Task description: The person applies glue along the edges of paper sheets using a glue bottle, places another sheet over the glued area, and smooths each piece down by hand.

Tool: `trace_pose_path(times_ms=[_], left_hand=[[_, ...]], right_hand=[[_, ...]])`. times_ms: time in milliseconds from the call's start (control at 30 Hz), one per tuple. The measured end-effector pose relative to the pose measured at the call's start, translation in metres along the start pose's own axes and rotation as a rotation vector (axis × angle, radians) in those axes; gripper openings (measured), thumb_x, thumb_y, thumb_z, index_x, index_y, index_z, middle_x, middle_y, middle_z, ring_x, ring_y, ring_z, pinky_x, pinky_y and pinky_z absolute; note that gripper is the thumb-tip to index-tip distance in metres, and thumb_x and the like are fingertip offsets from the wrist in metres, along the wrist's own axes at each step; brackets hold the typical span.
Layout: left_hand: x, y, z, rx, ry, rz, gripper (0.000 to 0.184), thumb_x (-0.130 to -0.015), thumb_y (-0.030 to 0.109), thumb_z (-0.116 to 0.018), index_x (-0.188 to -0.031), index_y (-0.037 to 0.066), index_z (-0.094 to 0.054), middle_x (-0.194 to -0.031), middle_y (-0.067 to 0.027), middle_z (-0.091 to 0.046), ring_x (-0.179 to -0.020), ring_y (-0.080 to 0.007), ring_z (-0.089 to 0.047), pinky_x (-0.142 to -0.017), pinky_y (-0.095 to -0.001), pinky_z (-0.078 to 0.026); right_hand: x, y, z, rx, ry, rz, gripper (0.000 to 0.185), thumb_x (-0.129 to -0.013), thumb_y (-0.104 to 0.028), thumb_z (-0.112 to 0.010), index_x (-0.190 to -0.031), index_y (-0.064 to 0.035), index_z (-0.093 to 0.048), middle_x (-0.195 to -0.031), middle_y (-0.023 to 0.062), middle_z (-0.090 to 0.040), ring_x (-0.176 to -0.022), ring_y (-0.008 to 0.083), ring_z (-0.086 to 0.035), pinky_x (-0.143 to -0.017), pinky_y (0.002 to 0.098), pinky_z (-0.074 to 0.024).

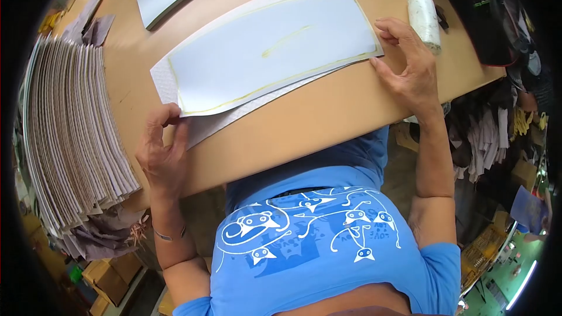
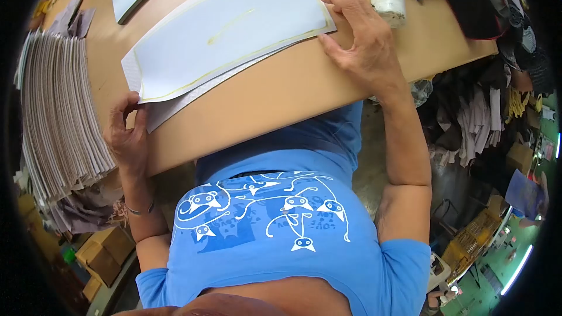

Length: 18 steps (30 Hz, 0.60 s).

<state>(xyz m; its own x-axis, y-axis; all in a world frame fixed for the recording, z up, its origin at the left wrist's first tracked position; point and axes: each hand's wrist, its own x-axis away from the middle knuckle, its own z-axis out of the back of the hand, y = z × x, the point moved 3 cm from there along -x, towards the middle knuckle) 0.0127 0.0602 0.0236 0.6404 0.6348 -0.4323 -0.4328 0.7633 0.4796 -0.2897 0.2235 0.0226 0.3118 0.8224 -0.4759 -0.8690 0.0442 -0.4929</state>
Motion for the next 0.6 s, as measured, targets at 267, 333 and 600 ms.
trace_pose_path(times_ms=[267, 333, 600], left_hand=[[0.01, -0.026, -0.002, 0.476, 0.052, 0.394, 0.01, -0.085, 0.001, -0.057, -0.095, -0.001, -0.056, -0.082, -0.0059, -0.062, -0.073, -0.0112, -0.058, -0.071, -0.0226, -0.047], [0.009, -0.031, -0.004, 0.605, 0.084, 0.412, 0.008, -0.086, 0.002, -0.057, -0.094, -0.001, -0.055, -0.082, -0.0057, -0.061, -0.073, -0.0106, -0.057, -0.071, -0.0215, -0.045], [0.002, -0.031, 0.002, 0.725, 0.026, 0.489, 0.008, -0.086, 0.004, -0.058, -0.091, -0.001, -0.054, -0.078, -0.0047, -0.059, -0.072, -0.0107, -0.057, -0.069, -0.0217, -0.046]], right_hand=[[0.0, 0.001, 0.002, -0.036, -0.003, -0.052, 0.045, -0.063, 0.004, -0.064, -0.106, -0.0028, -0.053, -0.102, 0.0104, -0.058, -0.086, 0.0222, -0.059, -0.078, 0.0314, -0.048], [0.0, 0.002, 0.002, -0.044, -0.002, -0.049, 0.045, -0.063, 0.005, -0.064, -0.106, -0.0029, -0.053, -0.102, 0.0102, -0.058, -0.085, 0.0218, -0.059, -0.078, 0.0311, -0.0483], [-0.004, 0.0, 0.001, -0.054, -0.015, -0.013, 0.047, -0.062, 0.008, -0.06, -0.108, -0.0035, -0.053, -0.104, 0.01, -0.057, -0.083, 0.0222, -0.06, -0.077, 0.031, -0.0492]])
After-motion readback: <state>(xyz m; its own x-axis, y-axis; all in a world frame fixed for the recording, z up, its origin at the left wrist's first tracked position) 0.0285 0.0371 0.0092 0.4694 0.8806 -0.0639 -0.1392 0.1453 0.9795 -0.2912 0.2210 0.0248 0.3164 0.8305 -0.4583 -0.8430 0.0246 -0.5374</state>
